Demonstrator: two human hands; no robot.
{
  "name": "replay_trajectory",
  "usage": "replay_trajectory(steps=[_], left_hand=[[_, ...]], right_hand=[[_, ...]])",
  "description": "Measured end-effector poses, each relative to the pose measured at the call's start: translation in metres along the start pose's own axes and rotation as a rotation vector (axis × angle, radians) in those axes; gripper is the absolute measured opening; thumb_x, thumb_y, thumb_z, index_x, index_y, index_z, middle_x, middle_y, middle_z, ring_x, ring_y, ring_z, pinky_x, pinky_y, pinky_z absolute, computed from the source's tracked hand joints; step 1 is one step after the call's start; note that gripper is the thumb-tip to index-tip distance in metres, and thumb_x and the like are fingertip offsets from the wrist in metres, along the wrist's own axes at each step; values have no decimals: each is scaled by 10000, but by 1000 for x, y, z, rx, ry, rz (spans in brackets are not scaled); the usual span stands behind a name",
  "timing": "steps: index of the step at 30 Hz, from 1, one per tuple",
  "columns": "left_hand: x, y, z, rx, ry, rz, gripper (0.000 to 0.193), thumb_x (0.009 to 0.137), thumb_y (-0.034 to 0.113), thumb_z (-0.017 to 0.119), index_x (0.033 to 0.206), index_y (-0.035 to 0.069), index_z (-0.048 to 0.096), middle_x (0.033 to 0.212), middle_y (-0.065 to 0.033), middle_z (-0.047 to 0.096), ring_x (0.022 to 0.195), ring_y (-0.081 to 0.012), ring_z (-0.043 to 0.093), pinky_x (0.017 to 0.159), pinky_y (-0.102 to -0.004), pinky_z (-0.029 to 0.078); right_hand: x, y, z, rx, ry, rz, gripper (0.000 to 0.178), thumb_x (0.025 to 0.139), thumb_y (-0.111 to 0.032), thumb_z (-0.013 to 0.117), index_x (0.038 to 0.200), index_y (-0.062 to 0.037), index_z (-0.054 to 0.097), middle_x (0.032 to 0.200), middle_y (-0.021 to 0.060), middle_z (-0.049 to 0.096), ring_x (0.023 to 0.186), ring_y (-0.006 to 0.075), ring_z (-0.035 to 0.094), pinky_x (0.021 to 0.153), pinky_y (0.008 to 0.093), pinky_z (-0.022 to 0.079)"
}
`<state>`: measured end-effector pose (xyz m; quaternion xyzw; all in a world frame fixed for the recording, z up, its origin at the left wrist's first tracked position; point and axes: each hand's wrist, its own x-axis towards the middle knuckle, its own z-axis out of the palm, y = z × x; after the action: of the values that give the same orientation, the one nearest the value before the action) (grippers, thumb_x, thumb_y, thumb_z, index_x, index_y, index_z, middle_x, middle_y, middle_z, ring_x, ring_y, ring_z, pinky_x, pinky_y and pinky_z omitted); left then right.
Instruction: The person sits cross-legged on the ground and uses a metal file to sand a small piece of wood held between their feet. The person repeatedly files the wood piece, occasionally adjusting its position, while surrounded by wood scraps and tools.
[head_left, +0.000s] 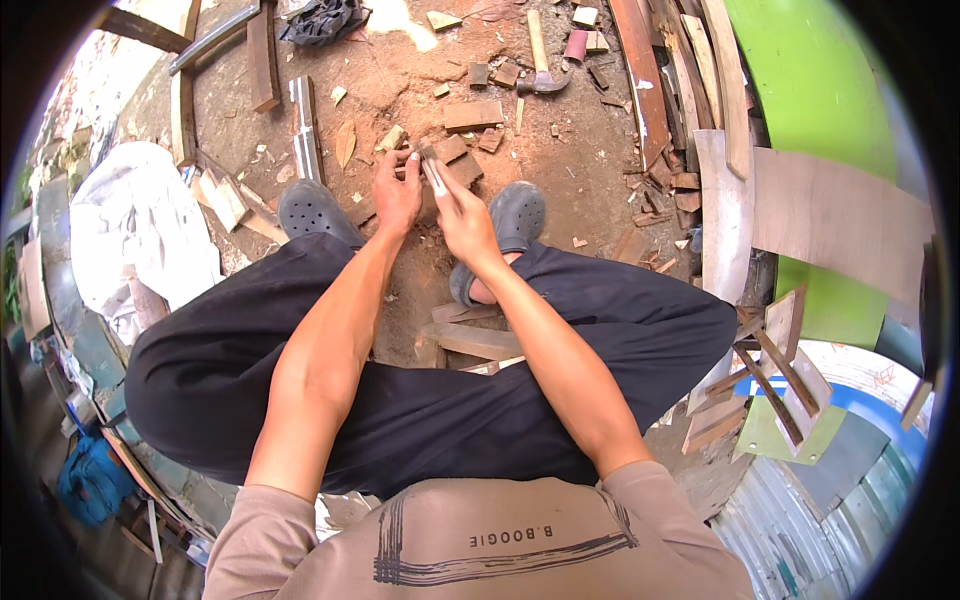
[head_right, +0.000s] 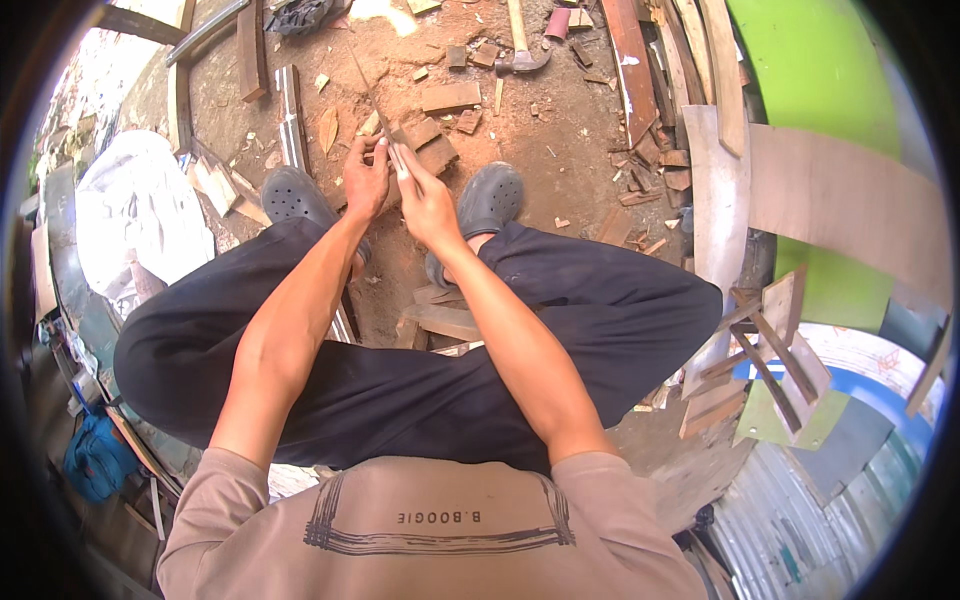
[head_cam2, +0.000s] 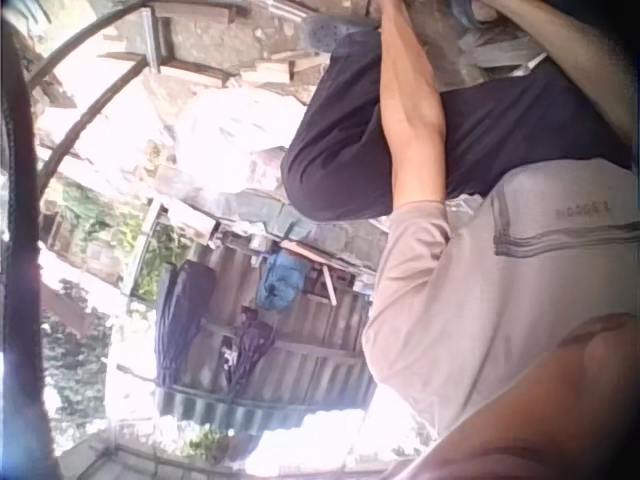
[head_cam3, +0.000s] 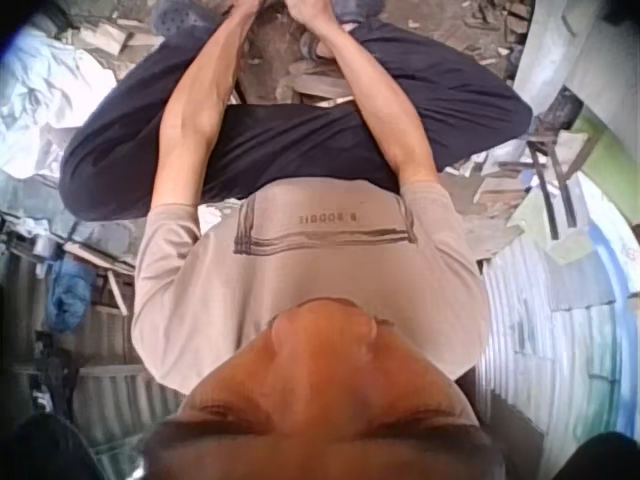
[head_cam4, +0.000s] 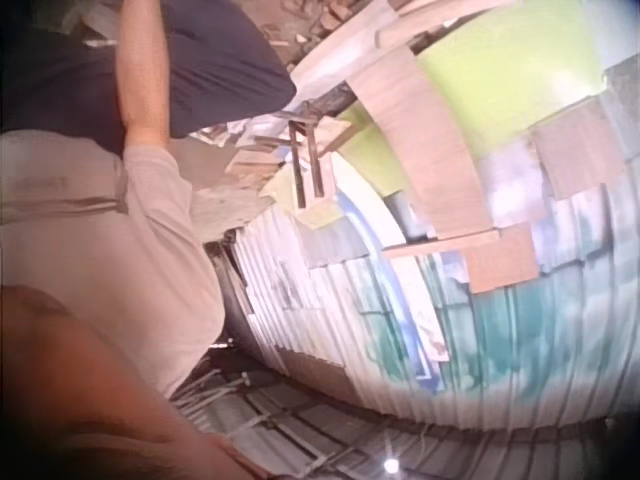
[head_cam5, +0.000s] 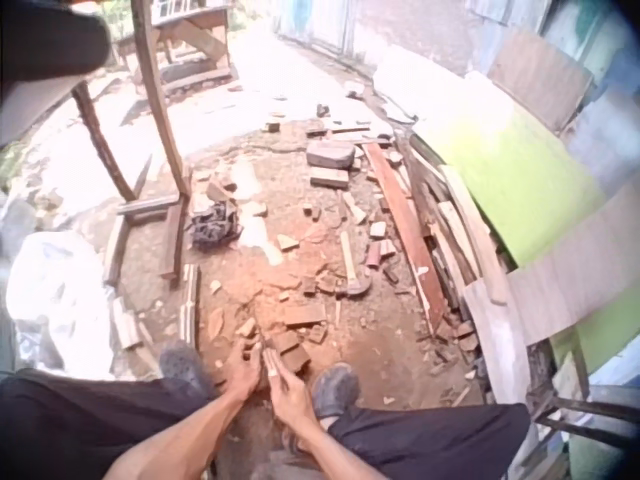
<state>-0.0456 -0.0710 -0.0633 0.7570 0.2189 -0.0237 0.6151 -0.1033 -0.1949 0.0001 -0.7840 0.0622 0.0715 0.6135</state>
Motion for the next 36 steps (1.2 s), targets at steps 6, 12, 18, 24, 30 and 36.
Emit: replay_trajectory(steps=[6,12,18,24,30,36], left_hand=[[14,-7,-23,205,-40,54,255,1000,222,654,1156,25,691,1013,-140,733,929,-194,690,814,-343,551],[-6,-4,-38,338,9,297,295,951,282,673,1186,103,667,1170,-195,659,1116,-387,638,974,-454,509],[-18,26,-35,615,-38,310,427,910,405,723,1219,120,643,1217,-186,627,1153,-390,623,971,-477,513],[27,18,-43,415,-20,126,466,1015,495,558,1213,93,687,1310,-207,624,1126,-402,638,958,-493,507],[28,11,-30,303,-317,-10,905,839,658,716,1526,126,461,1434,-275,551,1312,-398,565,1100,-481,454],[21,-4,-24,286,-282,14,899,845,683,691,1520,133,466,1441,-258,558,1342,-414,532,1102,-477,444]], right_hand=[[3,-28,-5,171,-87,214,461,1073,-240,532,1499,-63,513,771,-16,571,600,62,474,553,243,432],[-112,-132,-88,333,-60,373,523,1086,-249,478,1531,19,410,668,-7,486,555,58,422,505,217,354],[-191,-131,-141,189,40,157,589,1053,-242,542,1531,60,378,686,-19,511,580,43,439,531,214,371],[-187,-133,-134,298,159,160,592,1047,-227,558,1527,67,374,720,-15,529,580,43,430,531,213,379],[-177,-135,-129,252,141,114,600,1031,-239,602,1515,57,409,737,-24,535,593,37,444,537,203,377],[-177,-134,-124,157,111,105,584,1025,-255,612,1484,71,454,712,-43,516,570,27,423,512,203,343]])
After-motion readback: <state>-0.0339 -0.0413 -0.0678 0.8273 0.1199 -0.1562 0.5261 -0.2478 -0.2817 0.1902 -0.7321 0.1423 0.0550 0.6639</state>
